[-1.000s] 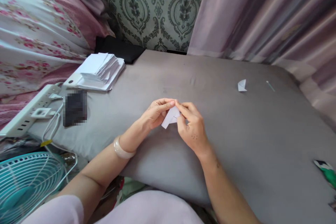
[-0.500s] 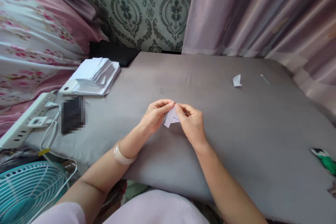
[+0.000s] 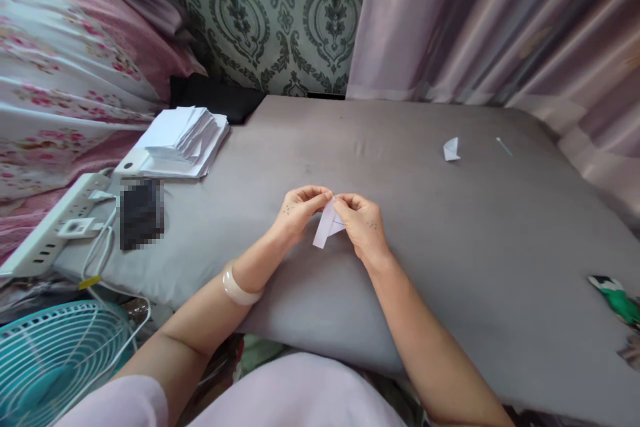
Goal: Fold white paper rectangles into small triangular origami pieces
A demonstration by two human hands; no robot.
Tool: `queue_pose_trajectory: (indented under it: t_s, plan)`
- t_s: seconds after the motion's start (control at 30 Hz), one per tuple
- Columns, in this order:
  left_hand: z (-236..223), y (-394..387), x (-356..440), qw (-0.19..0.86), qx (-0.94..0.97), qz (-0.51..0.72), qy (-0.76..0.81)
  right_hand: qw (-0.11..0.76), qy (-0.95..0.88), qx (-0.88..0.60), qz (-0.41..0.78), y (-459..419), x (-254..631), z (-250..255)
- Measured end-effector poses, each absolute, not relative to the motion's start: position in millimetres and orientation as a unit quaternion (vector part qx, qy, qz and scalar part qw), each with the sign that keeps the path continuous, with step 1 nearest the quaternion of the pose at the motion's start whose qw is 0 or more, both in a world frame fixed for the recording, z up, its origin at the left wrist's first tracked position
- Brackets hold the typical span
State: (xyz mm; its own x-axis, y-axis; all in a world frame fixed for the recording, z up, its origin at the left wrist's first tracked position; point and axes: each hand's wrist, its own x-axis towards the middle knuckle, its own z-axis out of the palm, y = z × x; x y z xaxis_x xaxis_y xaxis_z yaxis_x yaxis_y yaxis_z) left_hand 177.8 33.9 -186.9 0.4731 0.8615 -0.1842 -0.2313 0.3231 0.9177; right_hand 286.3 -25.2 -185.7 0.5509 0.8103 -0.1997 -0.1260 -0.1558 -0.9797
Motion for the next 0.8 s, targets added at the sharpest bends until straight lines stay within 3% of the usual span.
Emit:
queue_pose_trajectory:
  t_s: [0.33,0.47,0.7,0.8]
  plan:
    - [-197,46,175,0.771,0.420,0.346,0.332,0.569,-0.329,-0.641,0.396,-27,296,-189]
    - [-196,54,170,0.794,0.346,0.357,0.349,0.557,-0.480,-0.633,0.242,-33,307,-186]
    - [-197,59,167,0.801,0.302,0.358,0.373,0.334,-0.762,-0.555,-0.014,-40,304,-188]
    - [-197,56,168,0.794,0.281,0.367,0.394,0.305,-0.777,-0.548,-0.052,-39,296,-192]
